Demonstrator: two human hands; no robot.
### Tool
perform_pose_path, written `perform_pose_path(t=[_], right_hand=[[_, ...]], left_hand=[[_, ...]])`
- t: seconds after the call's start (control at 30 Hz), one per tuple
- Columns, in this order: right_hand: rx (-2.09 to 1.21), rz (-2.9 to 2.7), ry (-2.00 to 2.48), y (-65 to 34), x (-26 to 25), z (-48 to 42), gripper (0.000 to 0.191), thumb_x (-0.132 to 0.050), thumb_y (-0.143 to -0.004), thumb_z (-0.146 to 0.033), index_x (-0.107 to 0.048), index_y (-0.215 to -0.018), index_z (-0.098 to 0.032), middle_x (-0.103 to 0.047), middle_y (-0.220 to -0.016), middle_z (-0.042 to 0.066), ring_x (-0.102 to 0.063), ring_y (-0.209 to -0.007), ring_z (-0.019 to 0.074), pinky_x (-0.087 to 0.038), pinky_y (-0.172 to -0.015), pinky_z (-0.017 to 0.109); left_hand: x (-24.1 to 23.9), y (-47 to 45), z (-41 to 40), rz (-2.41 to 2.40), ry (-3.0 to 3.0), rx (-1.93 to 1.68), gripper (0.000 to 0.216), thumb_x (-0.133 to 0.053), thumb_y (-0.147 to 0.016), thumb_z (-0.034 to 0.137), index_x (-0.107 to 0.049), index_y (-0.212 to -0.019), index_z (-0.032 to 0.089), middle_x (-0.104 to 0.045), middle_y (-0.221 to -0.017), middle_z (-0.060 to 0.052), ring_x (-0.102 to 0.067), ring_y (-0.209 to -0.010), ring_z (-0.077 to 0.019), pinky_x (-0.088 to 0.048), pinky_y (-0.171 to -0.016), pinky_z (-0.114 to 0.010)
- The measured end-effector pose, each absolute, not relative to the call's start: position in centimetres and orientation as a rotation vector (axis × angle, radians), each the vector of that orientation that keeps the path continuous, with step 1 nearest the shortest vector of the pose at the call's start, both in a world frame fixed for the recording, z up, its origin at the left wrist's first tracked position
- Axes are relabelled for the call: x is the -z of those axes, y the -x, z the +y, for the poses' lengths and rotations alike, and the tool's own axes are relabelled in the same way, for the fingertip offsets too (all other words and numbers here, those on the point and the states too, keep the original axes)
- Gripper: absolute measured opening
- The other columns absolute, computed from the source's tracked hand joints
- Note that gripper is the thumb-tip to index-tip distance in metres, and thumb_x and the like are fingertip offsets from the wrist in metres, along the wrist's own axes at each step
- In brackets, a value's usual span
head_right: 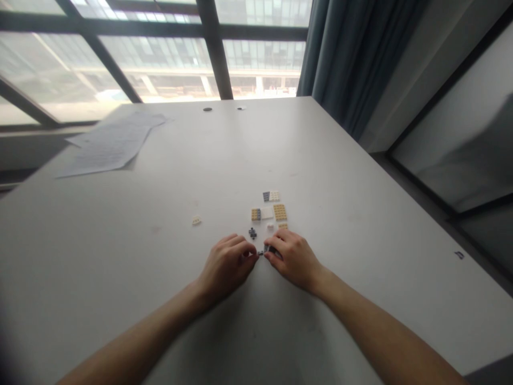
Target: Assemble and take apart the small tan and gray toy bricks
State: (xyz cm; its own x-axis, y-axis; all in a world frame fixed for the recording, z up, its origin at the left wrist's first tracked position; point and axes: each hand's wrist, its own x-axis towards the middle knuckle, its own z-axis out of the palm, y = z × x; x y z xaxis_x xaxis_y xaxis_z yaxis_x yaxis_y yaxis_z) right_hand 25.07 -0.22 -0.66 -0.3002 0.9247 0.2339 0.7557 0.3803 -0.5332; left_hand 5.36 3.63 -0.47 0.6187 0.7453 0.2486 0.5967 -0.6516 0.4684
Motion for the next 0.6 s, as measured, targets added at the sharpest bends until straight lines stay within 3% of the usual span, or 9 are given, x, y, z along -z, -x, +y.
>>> perform_pose_path(t=[0.37, 0.6], right_hand=[[-0.45, -2.132, 1.438, -25.11, 0.61, -0.2, 0.018, -0.062, -0.085, -0.02, -0.064, -0.103, -0.02, -0.063, -0.096, 0.006, -0.06, -0.089, 0.0196, -0.049, -0.082, 0.032], [-0.466, -2.129, 1.433, -25.2, 0.78, -0.14, 0.019, -0.062, -0.084, -0.02, -0.065, -0.103, -0.019, -0.063, -0.097, 0.006, -0.06, -0.089, 0.0203, -0.049, -0.082, 0.033]], left_hand=[[0.32, -5.37, 3.52, 1.08, -2.44, -0.599, 0.008, -0.067, -0.079, 0.026, -0.062, -0.078, 0.02, -0.063, -0.075, -0.001, -0.056, -0.072, -0.0169, -0.041, -0.072, -0.031], [0.09, -5.45, 3.41, 1.042, -2.515, -0.562, 0.009, -0.054, -0.083, 0.017, -0.063, -0.083, 0.021, -0.063, -0.081, -0.003, -0.055, -0.078, -0.0181, -0.041, -0.075, -0.031]])
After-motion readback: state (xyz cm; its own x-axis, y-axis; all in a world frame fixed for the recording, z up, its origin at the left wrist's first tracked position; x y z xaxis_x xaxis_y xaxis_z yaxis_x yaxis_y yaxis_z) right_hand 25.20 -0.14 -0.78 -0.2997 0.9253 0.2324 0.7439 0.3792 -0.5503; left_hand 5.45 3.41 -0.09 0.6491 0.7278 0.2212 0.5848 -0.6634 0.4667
